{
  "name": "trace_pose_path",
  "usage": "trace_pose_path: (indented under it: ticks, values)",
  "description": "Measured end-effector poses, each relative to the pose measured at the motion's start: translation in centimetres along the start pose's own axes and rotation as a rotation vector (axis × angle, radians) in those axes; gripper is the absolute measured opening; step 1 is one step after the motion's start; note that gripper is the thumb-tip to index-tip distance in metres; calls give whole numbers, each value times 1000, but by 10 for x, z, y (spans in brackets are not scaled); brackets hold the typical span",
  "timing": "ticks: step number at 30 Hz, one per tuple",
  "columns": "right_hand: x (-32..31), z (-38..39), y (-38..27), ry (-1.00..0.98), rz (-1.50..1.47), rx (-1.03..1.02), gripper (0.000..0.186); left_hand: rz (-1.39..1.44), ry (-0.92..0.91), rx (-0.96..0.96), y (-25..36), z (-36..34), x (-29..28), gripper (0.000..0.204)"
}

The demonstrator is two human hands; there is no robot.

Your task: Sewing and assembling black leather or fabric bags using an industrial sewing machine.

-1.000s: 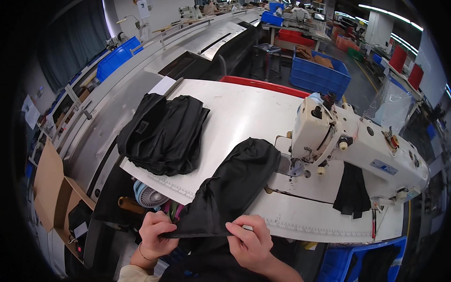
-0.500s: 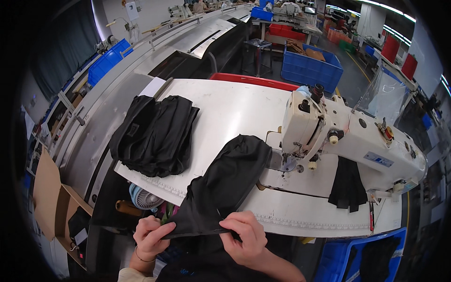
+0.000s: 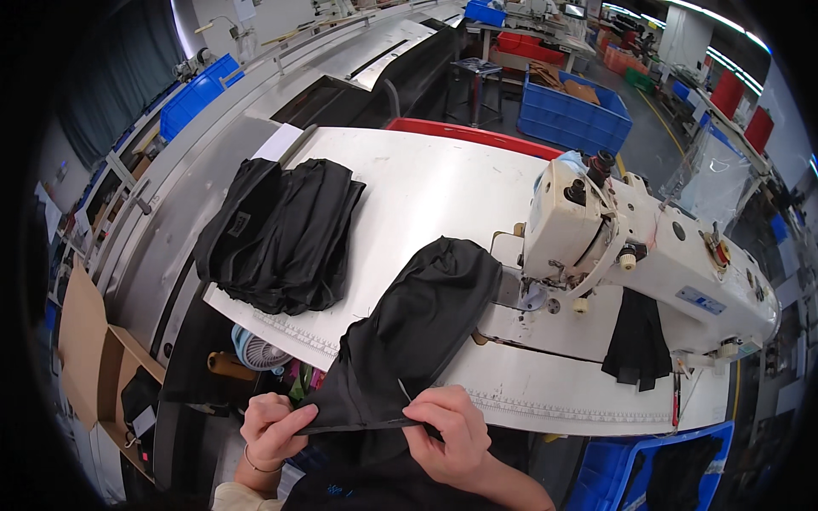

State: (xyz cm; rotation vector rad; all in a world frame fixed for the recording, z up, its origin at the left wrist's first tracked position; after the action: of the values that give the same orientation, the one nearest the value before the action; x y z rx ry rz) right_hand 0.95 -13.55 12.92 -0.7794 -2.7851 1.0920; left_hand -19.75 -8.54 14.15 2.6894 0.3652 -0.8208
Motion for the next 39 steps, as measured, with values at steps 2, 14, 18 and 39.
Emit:
trace_pose_path:
  ticks: [2,14,18,39]
  values:
    - [0,0,0,-2,-4,-4,32,-7,4,2,0,1,1,49]
    - [1,1,-2,2,36,10,31,25,-36,-4,2,1,-3,48]
    - [0,0,-2,3,52,15,30,28,-43,-4,3,-3,-3,47]
    - [0,0,2,1,124,-20,32,-42,-111,-18,2,3,1,50]
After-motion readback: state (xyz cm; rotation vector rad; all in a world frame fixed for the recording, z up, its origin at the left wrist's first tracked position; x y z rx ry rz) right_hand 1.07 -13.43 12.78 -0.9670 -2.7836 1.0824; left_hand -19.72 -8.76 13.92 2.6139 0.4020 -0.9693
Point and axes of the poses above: each hand's wrist, its own z-axis away from the middle knuckle, its own x-axis out of the palm, y = z × x, the point moved 4 cm from there along -z, towards the middle knuckle, and after that the axes turned 4 degrees about -z, right-handed, at the moved point
